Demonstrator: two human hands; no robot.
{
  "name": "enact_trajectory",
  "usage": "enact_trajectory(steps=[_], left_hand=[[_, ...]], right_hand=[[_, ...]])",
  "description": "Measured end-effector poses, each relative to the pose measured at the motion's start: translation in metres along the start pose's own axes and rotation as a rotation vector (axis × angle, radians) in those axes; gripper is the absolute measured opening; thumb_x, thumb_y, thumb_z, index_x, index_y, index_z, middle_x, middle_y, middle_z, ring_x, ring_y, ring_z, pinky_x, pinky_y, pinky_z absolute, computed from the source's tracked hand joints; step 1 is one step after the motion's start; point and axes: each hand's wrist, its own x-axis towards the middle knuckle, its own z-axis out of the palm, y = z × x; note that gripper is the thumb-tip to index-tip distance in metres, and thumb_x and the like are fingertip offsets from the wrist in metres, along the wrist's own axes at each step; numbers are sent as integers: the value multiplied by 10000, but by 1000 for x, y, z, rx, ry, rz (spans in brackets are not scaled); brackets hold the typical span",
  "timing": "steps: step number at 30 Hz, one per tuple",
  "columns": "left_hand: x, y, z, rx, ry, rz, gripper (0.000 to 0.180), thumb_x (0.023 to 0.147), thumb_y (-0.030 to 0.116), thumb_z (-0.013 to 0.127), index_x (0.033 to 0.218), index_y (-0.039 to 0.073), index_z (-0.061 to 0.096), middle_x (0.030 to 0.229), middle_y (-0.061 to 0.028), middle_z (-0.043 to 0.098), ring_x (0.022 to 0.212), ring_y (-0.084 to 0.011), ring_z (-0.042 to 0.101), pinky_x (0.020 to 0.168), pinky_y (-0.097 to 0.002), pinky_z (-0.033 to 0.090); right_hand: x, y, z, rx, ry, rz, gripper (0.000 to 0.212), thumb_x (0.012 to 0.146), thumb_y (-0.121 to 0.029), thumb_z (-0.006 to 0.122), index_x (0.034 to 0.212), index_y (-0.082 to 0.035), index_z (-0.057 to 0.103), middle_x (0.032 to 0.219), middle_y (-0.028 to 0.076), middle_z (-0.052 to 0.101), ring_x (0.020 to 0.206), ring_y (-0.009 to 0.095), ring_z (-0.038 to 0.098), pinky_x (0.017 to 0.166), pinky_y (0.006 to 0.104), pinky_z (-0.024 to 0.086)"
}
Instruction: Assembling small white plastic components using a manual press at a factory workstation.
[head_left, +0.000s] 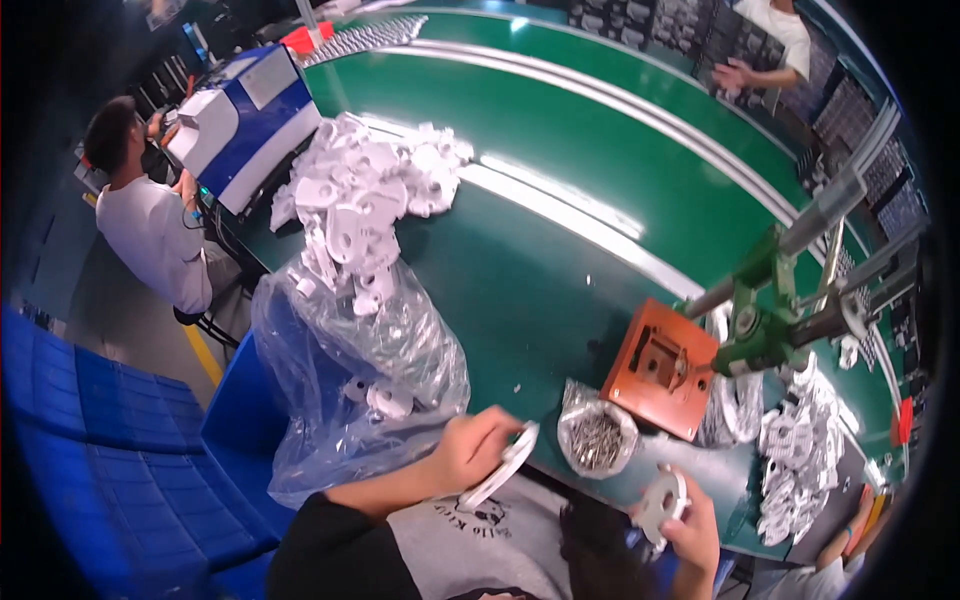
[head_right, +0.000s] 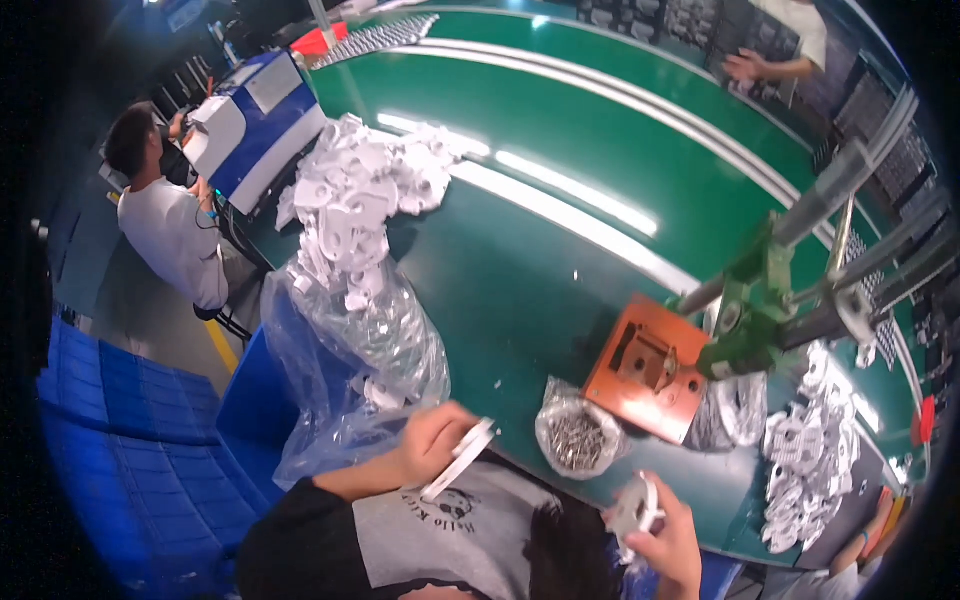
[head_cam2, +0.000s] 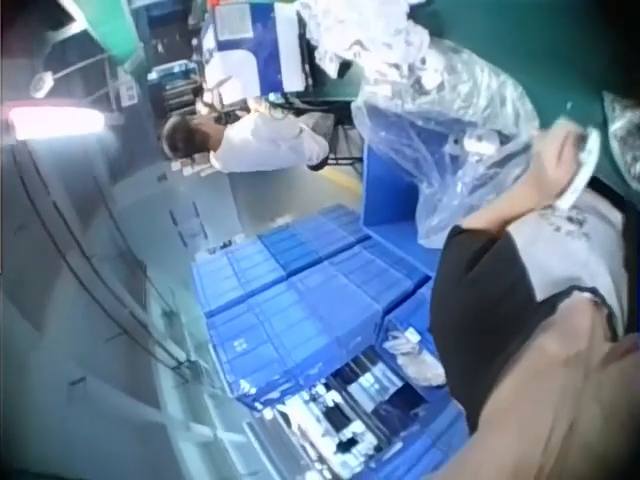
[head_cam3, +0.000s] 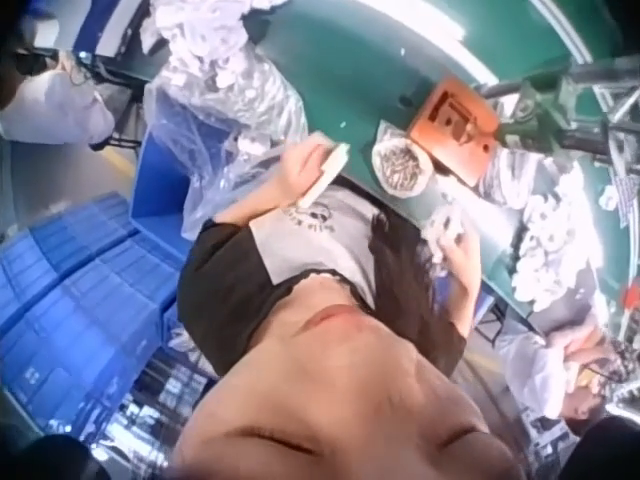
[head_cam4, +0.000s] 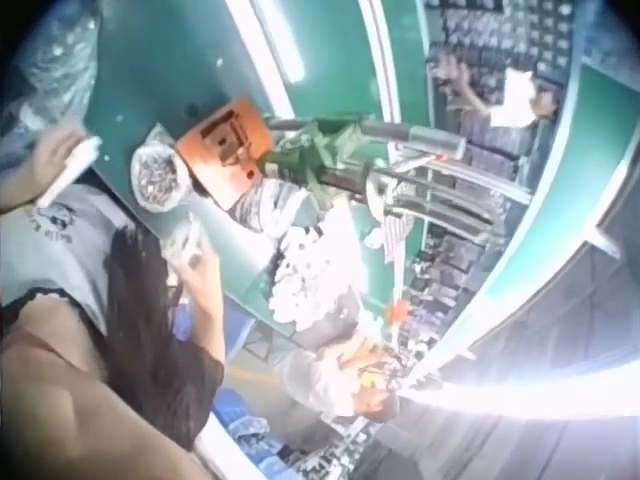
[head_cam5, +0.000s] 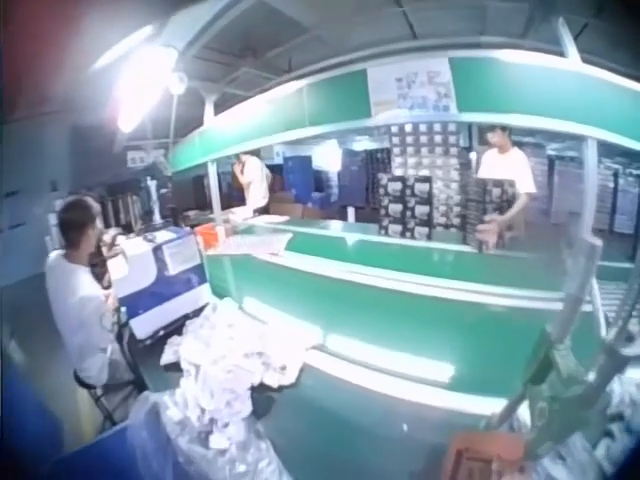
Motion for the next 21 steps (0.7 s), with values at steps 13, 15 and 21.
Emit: enact_trajectory(steps=[13,15,21], left_hand=[[79,-31,48,-780,-92,-400,193,932,122,455,1035,-7,556,851,-60,622,749,-118,623,603,-240,506],[71,-7,57,-343,-90,-291,183,935,128,473,1000,-6,580,789,-37,608,673,-61,554,581,-214,439],[67,26,70,162,-127,153,139,894,144,530,965,58,615,725,-66,626,567,-207,583,553,-304,420]], right_hand=[[78,11,69,309,54,-179,746,793,-214,701,1368,21,288,1221,163,499,1036,263,586,849,368,504],[86,2,87,292,83,-241,747,781,-143,705,1378,-9,276,1258,126,452,1088,236,552,878,350,485],[89,19,94,92,19,-348,830,761,-124,710,1412,-45,202,1316,111,375,1181,215,452,960,376,416]])
